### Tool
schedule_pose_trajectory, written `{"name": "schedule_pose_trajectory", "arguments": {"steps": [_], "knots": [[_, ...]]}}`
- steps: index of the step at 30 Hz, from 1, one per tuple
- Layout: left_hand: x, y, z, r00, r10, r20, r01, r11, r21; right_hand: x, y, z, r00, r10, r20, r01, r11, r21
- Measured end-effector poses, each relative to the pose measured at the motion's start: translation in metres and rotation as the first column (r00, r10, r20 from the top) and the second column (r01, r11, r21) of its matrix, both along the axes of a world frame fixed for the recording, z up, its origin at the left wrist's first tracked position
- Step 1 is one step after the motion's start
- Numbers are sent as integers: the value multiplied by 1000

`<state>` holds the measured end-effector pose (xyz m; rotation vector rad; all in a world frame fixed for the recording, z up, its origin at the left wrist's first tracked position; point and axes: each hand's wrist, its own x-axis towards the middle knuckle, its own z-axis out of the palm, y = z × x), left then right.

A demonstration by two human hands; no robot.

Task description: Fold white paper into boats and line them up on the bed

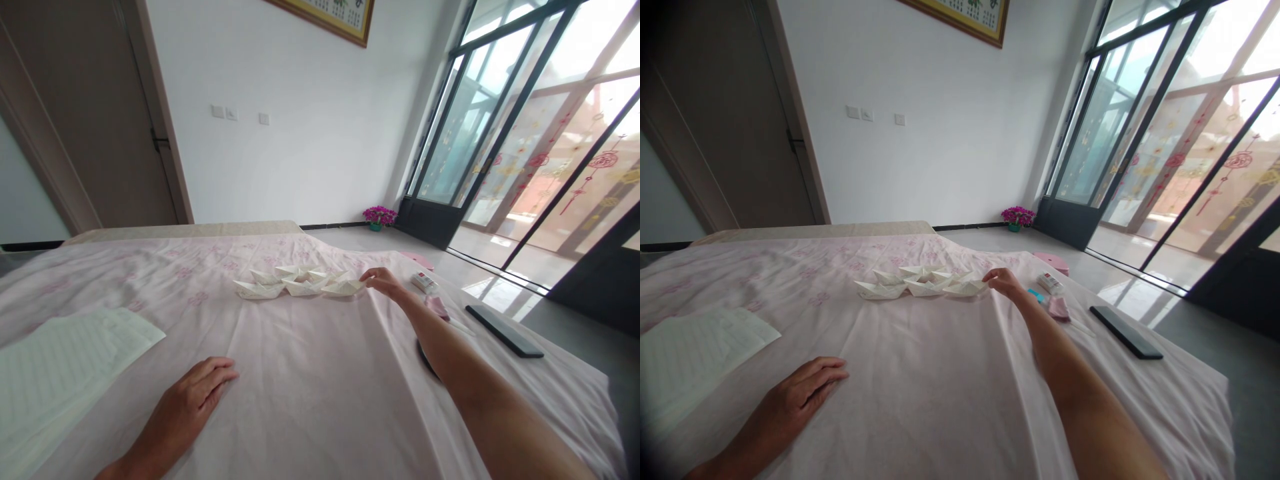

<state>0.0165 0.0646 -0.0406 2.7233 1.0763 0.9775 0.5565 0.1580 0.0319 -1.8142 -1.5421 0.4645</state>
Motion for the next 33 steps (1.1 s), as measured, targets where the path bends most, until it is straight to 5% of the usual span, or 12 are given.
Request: {"name": "schedule_pose_trajectory", "arguments": {"steps": [19, 33], "knots": [[1, -2, 4, 1000, 8, 28, -8, 1000, 14, 1, -8, -6, 986, 138, 89, -153, 971, 186], [3, -4, 8, 1000, 11, 21, -12, 1000, 12, 2, -11, -6, 994, 90, 61, -93, 994, 58]]}}
